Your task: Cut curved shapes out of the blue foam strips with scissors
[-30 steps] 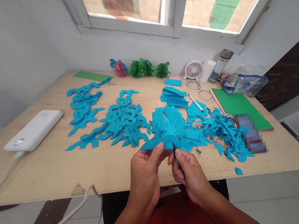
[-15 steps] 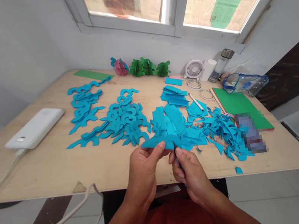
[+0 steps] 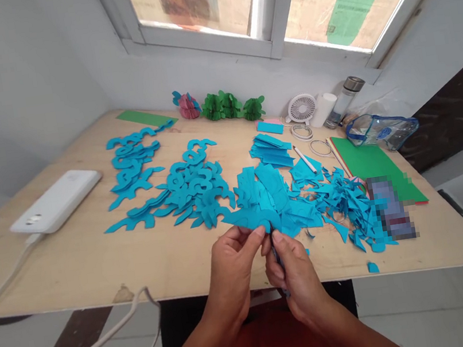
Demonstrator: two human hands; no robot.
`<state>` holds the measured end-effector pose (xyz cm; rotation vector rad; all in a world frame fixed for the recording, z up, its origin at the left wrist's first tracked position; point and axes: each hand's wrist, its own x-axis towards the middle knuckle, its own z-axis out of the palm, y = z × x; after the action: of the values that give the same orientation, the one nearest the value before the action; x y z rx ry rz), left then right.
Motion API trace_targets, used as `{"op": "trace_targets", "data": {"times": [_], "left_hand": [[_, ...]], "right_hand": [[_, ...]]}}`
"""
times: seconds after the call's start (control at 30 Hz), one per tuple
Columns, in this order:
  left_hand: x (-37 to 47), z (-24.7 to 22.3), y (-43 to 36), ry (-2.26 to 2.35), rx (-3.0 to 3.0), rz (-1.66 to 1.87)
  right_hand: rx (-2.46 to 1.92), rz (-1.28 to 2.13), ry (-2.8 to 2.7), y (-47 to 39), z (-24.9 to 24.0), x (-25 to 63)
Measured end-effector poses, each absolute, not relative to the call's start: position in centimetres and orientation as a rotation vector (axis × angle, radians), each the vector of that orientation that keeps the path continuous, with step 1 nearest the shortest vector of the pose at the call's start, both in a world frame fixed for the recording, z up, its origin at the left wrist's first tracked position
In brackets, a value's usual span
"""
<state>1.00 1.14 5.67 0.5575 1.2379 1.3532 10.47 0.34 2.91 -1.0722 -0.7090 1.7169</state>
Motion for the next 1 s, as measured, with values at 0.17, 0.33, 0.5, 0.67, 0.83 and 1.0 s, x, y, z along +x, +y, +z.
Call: {"op": "trace_targets", "data": {"times": [0.17, 0.33, 0.5, 0.67, 0.83, 1.0], "left_hand": [[0.6, 6.1, 1.8, 1.296, 0.649, 1.345], [0.1, 6.2, 2.2, 1.315, 0.733, 1.289], [-0.1, 6.0, 2.5, 1.321, 0.746, 1.248], [-0.1, 5.8, 2.5, 1.329, 0.743, 1.236], [-0.4, 5.7, 2.6, 1.319, 0.773, 1.21], [-0.6, 5.6, 2.8, 1.328, 0.812, 1.181]], "right_hand": [[-1.05, 1.8, -0.643, 0.4, 2.9, 10.5], [-1.023, 1.85, -0.627, 0.7, 3.0, 10.6], [-1.06, 1.832, -0.651, 0.9, 3.0, 10.7], [-1.091, 1.826, -0.67, 0.9, 3.0, 10.7], [-1.109, 1.824, -0.691, 1.0, 3.0, 10.9], [-1.157, 1.805, -0.711, 1.0, 3.0, 11.1]]}}
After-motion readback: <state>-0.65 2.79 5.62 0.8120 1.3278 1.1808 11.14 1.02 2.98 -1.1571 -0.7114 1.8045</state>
